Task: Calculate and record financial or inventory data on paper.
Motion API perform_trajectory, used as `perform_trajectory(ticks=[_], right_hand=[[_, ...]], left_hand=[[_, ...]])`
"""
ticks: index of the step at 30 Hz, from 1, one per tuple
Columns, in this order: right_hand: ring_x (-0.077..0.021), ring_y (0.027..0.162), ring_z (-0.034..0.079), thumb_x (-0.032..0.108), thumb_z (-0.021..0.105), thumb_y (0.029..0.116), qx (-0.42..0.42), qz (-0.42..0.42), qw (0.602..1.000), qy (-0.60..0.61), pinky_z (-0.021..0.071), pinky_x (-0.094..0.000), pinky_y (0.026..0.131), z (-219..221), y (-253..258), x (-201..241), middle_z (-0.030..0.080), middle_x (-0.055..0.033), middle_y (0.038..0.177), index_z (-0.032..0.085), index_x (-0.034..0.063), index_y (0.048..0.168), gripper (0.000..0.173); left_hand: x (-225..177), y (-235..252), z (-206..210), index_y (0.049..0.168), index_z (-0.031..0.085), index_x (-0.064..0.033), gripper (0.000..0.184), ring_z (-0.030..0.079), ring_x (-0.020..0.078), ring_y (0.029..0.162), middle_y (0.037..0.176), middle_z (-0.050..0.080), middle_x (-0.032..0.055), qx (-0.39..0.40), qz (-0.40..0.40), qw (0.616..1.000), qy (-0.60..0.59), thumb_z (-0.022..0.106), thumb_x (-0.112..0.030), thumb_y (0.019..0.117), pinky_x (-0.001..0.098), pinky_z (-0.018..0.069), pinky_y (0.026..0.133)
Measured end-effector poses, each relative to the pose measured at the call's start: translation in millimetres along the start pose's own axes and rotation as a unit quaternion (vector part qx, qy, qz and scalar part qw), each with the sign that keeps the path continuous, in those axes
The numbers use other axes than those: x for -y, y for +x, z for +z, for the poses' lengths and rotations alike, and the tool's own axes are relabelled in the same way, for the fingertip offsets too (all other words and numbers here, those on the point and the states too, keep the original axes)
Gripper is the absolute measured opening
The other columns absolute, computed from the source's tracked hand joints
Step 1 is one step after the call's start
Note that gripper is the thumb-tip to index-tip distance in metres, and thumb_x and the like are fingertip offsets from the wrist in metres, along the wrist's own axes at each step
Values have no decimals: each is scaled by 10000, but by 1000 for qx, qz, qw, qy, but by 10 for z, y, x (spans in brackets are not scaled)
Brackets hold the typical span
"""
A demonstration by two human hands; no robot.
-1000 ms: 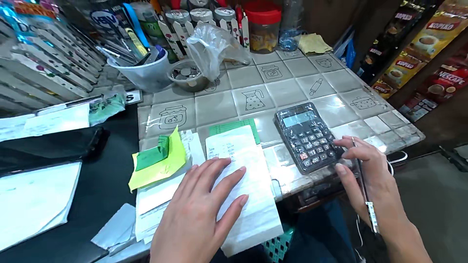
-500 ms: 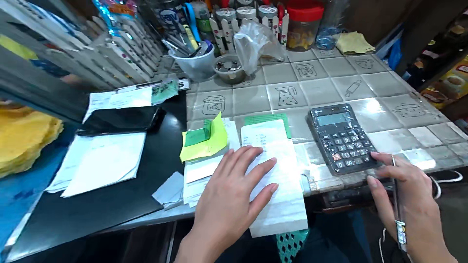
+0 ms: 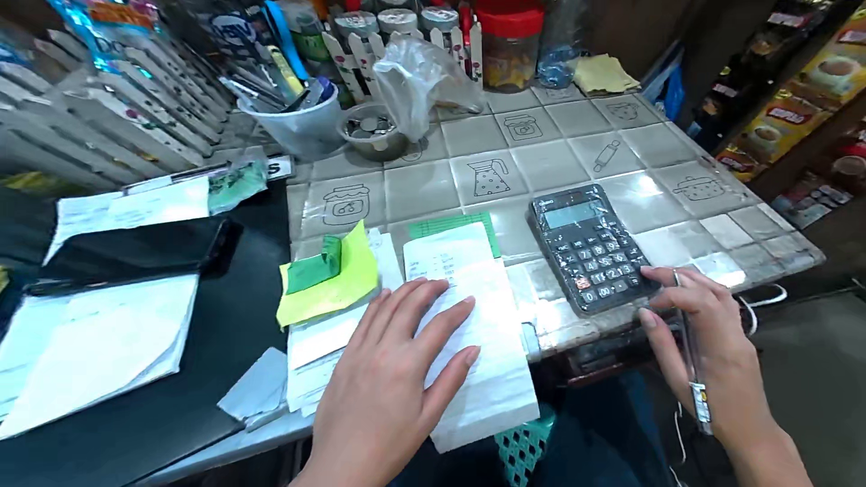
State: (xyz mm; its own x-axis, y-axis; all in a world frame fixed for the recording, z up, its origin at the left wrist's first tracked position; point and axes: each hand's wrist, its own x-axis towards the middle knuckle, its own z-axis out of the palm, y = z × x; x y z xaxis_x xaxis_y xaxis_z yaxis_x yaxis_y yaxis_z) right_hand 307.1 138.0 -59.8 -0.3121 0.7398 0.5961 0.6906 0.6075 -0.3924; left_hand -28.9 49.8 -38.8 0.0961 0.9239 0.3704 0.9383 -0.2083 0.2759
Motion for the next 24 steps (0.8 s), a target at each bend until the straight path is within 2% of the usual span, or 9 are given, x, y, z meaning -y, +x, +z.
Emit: perform_trajectory(ticks=[5,10,15,19,24], right_hand=[[-260,1343,527,344,527,1037,0,0,1000,1,405,-486,1094,5,8,-5,651,-50,1345,600,165,1088,200],[-267,1356,512,341,505,1048,4,2,1000,4,396,-476,1112,-7,12,23,650,-68,1336,593,149,1089,215],[-226,1377,491,323,501,1049,5,5,1000,-8,367,-475,1135,-14,3,41,636,-18,1356,588,176,1091,176],[-209,1365,497,316,488,1043,10,0,1000,-9,347,-501,1141,-99,111,42,678,35,1262,621,192,1079,185],[-182,1340,518,313,476,1049,-9,-12,1000,22,349,-471,1135,-174,349,107,710,70,1201,598,189,1079,177]], left_hand=[[-4,-10,-5,1338,680,-342,474,483,238,1418,1450,583,4,7,-8,1000,10,420,-589,1027,590,362,1171],[-2,-9,-7,1348,671,-350,466,467,223,1433,1467,569,-7,11,-7,1000,9,426,-581,1027,587,351,1183],[6,12,-11,1331,686,-320,491,477,267,1428,1492,558,35,14,2,1000,5,410,-587,1026,605,368,1160],[16,11,-9,1330,690,-303,485,468,298,1440,1507,552,57,15,5,1000,0,426,-572,1025,610,354,1170],[5,22,-27,1340,685,-284,499,479,330,1427,1498,559,90,24,8,1000,0,412,-565,1030,630,349,1156]])
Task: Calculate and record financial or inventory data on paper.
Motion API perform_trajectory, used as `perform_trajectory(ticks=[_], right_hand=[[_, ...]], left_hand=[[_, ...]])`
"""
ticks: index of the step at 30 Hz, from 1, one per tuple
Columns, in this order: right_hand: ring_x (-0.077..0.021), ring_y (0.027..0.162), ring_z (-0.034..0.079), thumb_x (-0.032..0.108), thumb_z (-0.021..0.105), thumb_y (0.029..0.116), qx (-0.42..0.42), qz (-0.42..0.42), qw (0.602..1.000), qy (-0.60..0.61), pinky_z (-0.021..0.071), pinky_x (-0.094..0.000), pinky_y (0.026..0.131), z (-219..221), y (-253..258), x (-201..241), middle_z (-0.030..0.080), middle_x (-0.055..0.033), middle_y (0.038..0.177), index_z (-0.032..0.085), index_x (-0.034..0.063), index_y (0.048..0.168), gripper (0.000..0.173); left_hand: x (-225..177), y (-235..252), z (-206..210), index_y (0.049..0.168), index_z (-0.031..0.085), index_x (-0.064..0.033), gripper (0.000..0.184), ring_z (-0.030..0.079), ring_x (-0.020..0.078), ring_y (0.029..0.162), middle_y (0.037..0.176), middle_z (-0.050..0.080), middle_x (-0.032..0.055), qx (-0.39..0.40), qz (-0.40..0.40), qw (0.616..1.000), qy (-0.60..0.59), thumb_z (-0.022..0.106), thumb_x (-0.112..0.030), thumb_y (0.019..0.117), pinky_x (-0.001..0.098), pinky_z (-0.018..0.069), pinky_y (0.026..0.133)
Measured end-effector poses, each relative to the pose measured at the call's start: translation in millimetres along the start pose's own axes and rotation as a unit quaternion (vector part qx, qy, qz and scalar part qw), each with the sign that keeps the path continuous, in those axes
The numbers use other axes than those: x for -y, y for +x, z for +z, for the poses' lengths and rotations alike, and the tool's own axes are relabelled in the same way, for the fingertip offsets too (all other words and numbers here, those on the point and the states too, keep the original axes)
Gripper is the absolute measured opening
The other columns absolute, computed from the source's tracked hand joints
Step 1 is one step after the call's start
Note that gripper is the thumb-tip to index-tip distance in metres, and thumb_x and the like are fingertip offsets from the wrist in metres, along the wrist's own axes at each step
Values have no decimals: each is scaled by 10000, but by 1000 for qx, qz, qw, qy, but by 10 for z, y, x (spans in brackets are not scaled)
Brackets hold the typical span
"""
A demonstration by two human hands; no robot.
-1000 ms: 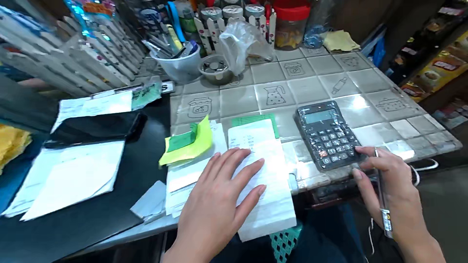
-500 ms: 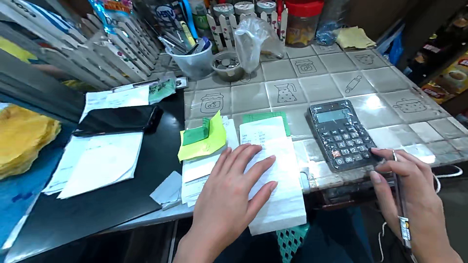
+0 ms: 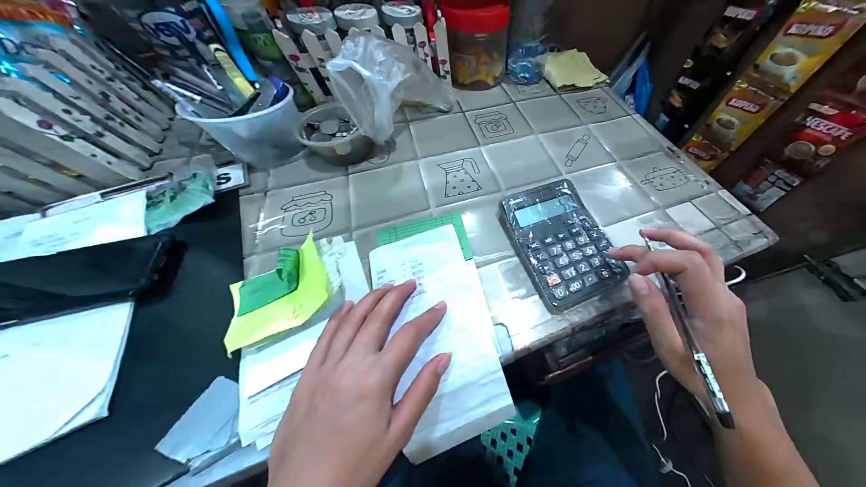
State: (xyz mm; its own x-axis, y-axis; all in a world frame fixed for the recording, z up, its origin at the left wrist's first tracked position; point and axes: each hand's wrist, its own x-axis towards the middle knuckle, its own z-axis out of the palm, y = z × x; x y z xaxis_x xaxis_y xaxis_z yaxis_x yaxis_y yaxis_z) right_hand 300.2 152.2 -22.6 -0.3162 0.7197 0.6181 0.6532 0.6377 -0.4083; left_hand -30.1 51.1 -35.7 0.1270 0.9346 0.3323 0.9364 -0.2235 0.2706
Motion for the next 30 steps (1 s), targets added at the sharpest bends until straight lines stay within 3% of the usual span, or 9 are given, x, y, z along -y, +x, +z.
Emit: perform_trajectory(ticks=[3,9,19,22,25,30], right_hand=[[-206,1358,510,266,478,1036,37,-20,999,8,331,-514,1145,73,122,24,705,51,1243,630,177,1076,180],[-204,1368,505,262,470,1033,112,-54,992,0,329,-504,1150,172,193,-6,690,35,1271,667,166,1047,220],[-191,1352,515,289,472,1051,80,-34,996,4,350,-501,1142,86,92,-91,690,47,1233,629,178,1075,194],[-218,1385,505,303,473,1057,74,-20,997,29,394,-494,1144,117,116,-115,661,-1,1318,589,152,1143,209],[-183,1338,559,316,494,1059,66,-12,996,58,491,-401,1090,182,104,-150,618,-51,1390,561,127,1178,233],[-209,1351,552,367,482,1071,50,-14,995,82,492,-415,1085,247,37,-195,592,-58,1435,528,145,1221,273]], left_hand=[[-1,-3,6,1336,691,-285,501,480,337,1425,1495,562,92,-1,-3,1000,-2,417,-570,1027,635,352,1152],[6,-10,8,1333,692,-283,500,487,335,1419,1494,564,89,-1,0,1000,-2,416,-569,1028,639,352,1149],[-1,-22,25,1328,694,-296,488,477,314,1431,1507,553,62,-13,-4,1000,4,424,-566,1023,629,341,1164],[-1,-22,37,1325,697,-300,497,480,309,1429,1505,557,58,-18,-5,1000,5,414,-578,1025,633,344,1161],[-16,-26,40,1333,689,-317,500,472,292,1437,1506,555,45,-17,-13,1000,8,403,-591,1028,631,344,1165],[-26,-36,29,1359,663,-351,479,439,240,1462,1528,532,-3,-7,-23,1000,13,399,-583,1035,593,325,1197]])
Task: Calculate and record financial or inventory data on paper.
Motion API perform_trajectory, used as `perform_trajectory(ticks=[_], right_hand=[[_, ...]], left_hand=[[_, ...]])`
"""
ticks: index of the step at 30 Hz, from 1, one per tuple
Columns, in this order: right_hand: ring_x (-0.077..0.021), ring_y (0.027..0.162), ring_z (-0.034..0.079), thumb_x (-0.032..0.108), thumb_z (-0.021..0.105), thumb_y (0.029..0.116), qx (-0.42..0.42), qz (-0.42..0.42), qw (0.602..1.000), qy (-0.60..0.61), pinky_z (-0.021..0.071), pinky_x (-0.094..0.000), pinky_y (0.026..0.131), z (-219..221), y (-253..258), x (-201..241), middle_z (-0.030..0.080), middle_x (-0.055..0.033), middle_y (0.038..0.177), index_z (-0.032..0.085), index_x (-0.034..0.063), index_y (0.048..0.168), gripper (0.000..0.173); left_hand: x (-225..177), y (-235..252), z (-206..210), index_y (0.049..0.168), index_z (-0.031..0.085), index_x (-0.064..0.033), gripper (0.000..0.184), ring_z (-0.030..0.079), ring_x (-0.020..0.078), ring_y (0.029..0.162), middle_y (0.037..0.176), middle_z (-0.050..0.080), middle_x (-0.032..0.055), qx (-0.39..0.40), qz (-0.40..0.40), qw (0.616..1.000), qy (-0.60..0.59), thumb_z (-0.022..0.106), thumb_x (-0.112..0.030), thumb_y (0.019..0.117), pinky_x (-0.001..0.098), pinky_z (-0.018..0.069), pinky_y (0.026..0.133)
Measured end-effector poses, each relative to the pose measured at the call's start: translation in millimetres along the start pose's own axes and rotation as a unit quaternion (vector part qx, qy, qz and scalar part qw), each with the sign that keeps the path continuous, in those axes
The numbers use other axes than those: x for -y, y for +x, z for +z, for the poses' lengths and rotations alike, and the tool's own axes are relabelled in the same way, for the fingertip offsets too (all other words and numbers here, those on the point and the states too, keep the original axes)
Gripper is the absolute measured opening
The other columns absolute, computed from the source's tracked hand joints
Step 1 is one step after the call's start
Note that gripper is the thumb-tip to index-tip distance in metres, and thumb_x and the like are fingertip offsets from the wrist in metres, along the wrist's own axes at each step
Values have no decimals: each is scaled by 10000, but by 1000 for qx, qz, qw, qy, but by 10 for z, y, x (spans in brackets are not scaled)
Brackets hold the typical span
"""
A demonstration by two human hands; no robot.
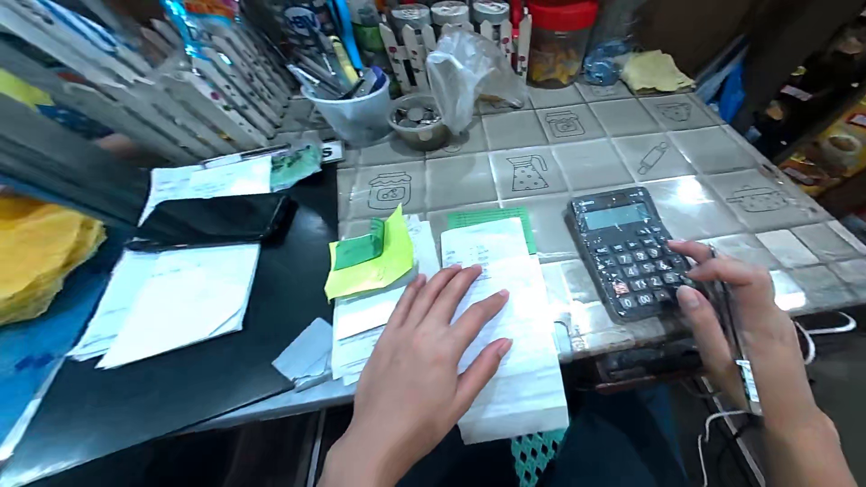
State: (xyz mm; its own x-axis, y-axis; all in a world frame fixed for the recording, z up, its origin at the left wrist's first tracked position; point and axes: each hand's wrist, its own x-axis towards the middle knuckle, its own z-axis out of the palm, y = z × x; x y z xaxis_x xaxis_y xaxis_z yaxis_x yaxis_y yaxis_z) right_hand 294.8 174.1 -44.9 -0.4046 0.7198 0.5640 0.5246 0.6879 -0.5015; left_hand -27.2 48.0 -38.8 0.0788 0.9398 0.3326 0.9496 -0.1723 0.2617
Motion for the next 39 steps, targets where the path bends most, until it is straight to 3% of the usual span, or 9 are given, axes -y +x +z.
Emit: perform_trajectory(ticks=[10,17,22,25,27,29,31,33,39], right_hand=[[-249,1383,521,331,483,1064,-31,-8,999,-14,436,-462,1149,59,-33,-19,627,-85,1370,545,115,1182,254],[-215,1347,541,349,505,1058,-57,-20,997,50,435,-434,1155,49,-61,-26,686,27,1226,563,183,1099,181],[-204,1317,551,329,509,1053,-58,-48,995,67,434,-417,1146,27,-85,-56,686,41,1178,549,200,1088,140],[-195,1298,557,300,564,1011,-45,-50,997,27,438,-390,1124,10,-60,-41,705,32,1121,590,178,994,127],[-206,1322,537,345,580,1001,-28,-41,999,7,421,-418,1139,-5,-4,-18,697,31,1148,604,179,1018,169],[-241,1386,480,436,573,993,5,-27,999,-28,393,-476,1149,-8,50,-4,664,16,1285,609,184,1081,270],[-250,1407,459,489,555,986,30,-17,998,-55,374,-519,1145,-6,83,10,649,26,1331,636,200,1051,307],[-242,1413,454,479,535,1005,24,-18,999,-45,371,-500,1153,-29,73,8,649,34,1329,620,201,1047,294],[-213,1360,525,432,582,1014,-65,-13,998,3,484,-426,1098,-26,-231,-100,623,-5,1330,551,208,1158,268]], left_hand=[[23,7,2,1350,672,-335,483,449,257,1456,1526,536,7,-6,12,1000,-5,406,-583,1032,600,339,1184],[25,27,-15,1342,683,-300,481,478,312,1432,1500,560,75,1,20,1000,-13,425,-560,1030,624,352,1159],[28,31,-20,1337,687,-295,492,475,325,1432,1506,555,80,7,20,1000,-8,417,-567,1029,624,351,1158],[28,37,-32,1346,681,-291,504,469,336,1437,1510,551,92,14,21,1000,-8,414,-578,1029,635,341,1160],[34,36,-37,1352,674,-295,499,466,338,1439,1508,552,95,18,22,1000,-10,414,-574,1030,640,339,1160],[36,37,-43,1350,674,-299,489,462,336,1441,1511,548,95,21,22,999,-13,423,-569,1029,637,337,1161],[35,35,-49,1350,674,-302,480,460,332,1443,1510,549,92,23,21,999,-15,430,-563,1029,634,340,1162],[25,36,-61,1351,674,-304,474,456,333,1447,1511,550,93,25,19,999,-15,432,-557,1031,631,335,1165],[10,42,-84,1367,663,-305,477,443,324,1458,1523,539,89,38,13,999,-13,434,-557,1033,623,317,1181]])
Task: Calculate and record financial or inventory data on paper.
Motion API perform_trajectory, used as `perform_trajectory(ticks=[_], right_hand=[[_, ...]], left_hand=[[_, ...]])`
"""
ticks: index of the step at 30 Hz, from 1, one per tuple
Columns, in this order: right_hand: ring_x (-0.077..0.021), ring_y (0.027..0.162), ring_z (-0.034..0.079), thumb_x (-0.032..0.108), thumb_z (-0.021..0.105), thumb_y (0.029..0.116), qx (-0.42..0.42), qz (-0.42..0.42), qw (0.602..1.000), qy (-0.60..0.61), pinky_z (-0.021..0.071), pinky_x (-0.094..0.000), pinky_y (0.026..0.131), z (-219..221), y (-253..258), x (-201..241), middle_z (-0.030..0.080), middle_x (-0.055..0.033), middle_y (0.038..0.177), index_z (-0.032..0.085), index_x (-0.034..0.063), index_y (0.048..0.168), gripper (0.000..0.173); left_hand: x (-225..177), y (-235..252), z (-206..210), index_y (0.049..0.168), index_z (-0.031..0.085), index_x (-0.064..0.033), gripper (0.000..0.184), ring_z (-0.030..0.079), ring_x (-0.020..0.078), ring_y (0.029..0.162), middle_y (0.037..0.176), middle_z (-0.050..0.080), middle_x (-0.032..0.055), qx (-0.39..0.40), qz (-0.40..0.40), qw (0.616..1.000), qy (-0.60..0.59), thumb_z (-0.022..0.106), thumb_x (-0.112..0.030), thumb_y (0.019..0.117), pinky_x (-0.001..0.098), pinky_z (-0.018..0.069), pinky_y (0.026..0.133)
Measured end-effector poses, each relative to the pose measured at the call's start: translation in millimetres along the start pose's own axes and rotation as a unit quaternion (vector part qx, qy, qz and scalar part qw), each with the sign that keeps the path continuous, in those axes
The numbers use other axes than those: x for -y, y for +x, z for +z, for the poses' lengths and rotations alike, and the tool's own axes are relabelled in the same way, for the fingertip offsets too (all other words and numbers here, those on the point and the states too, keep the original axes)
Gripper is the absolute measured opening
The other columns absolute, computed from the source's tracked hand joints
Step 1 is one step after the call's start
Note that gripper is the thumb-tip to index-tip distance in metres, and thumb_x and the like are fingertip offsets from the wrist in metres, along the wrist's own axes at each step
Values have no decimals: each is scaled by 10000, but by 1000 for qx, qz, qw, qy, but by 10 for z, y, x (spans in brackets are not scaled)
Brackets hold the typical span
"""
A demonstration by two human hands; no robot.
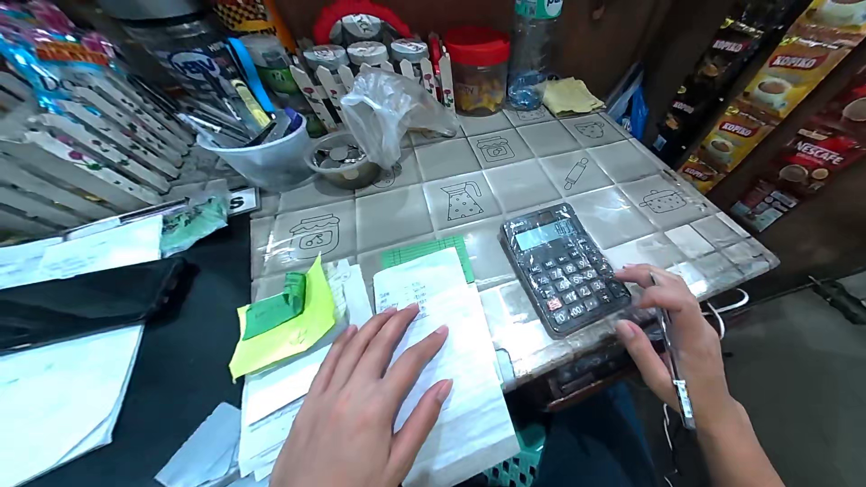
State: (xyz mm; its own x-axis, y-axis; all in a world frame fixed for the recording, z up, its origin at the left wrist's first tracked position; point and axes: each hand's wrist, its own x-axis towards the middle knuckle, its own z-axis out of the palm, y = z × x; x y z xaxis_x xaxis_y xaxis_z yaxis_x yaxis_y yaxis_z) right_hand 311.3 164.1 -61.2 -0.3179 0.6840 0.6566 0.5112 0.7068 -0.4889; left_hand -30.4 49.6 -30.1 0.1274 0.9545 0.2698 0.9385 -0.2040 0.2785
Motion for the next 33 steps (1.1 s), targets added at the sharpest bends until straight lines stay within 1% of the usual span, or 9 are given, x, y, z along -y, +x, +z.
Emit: perform_trajectory(ticks=[3,6,10,13,16,21,25,28,33], right_hand=[[-205,1382,499,444,580,1012,-2,0,1000,-18,451,-419,1120,9,-73,0,645,40,1294,539,231,1143,254],[-191,1377,499,453,581,1010,-9,-2,999,-33,451,-397,1122,36,-83,2,649,49,1267,539,223,1108,253],[-180,1356,513,448,589,1006,-20,-11,999,-30,459,-387,1107,74,-98,-32,644,39,1267,558,218,1099,251],[-181,1350,518,437,587,1009,-26,-21,999,-31,457,-385,1104,75,-102,-52,646,39,1270,562,212,1092,241],[-186,1340,525,430,580,1009,-19,-28,999,-29,452,-382,1098,80,-103,-65,648,20,1270,564,202,1088,241],[-202,1296,567,448,596,990,-4,-41,999,16,473,-418,1077,0,-85,-91,640,-4,1278,562,213,1152,288],[-224,1329,544,445,615,983,23,-26,999,6,480,-430,1076,-39,-84,-71,633,-27,1303,569,199,1138,293],[-207,1352,524,448,603,990,25,-30,999,1,464,-422,1097,-42,-80,-56,609,-10,1337,544,211,1176,307],[-210,1351,523,402,601,995,37,-6,999,-30,465,-419,1104,-71,-31,10,646,-12,1276,581,180,1093,243]], left_hand=[[0,-2,8,1359,666,-301,477,452,329,1450,1514,547,94,-5,3,1000,1,423,-555,1037,620,332,1168],[-3,-6,11,1359,665,-316,476,446,320,1457,1522,541,84,-8,-1,1000,3,423,-565,1034,618,327,1177],[-10,-8,35,1347,669,-332,463,483,314,1419,1502,535,131,-23,-7,1000,2,425,-564,1029,620,350,1152],[-14,3,74,1328,684,-334,460,512,290,1391,1438,586,98,-44,-3,999,11,417,-560,1031,613,377,1139],[-12,-17,93,1315,695,-334,457,520,269,1383,1438,590,67,-60,-5,998,21,419,-559,1030,589,396,1139],[-22,-25,102,1320,690,-343,457,485,248,1418,1457,574,37,-59,-12,998,24,414,-566,1032,577,374,1169],[-28,-20,95,1324,688,-343,468,479,250,1421,1458,572,42,-54,-12,998,21,405,-576,1032,578,370,1167],[-19,-21,103,1333,682,-341,483,463,275,1438,1484,561,56,-54,-8,998,19,390,-583,1035,593,355,1170],[-4,-16,108,1333,687,-319,484,442,312,1459,1533,529,67,-50,0,999,13,409,-571,1028,613,335,1180]])
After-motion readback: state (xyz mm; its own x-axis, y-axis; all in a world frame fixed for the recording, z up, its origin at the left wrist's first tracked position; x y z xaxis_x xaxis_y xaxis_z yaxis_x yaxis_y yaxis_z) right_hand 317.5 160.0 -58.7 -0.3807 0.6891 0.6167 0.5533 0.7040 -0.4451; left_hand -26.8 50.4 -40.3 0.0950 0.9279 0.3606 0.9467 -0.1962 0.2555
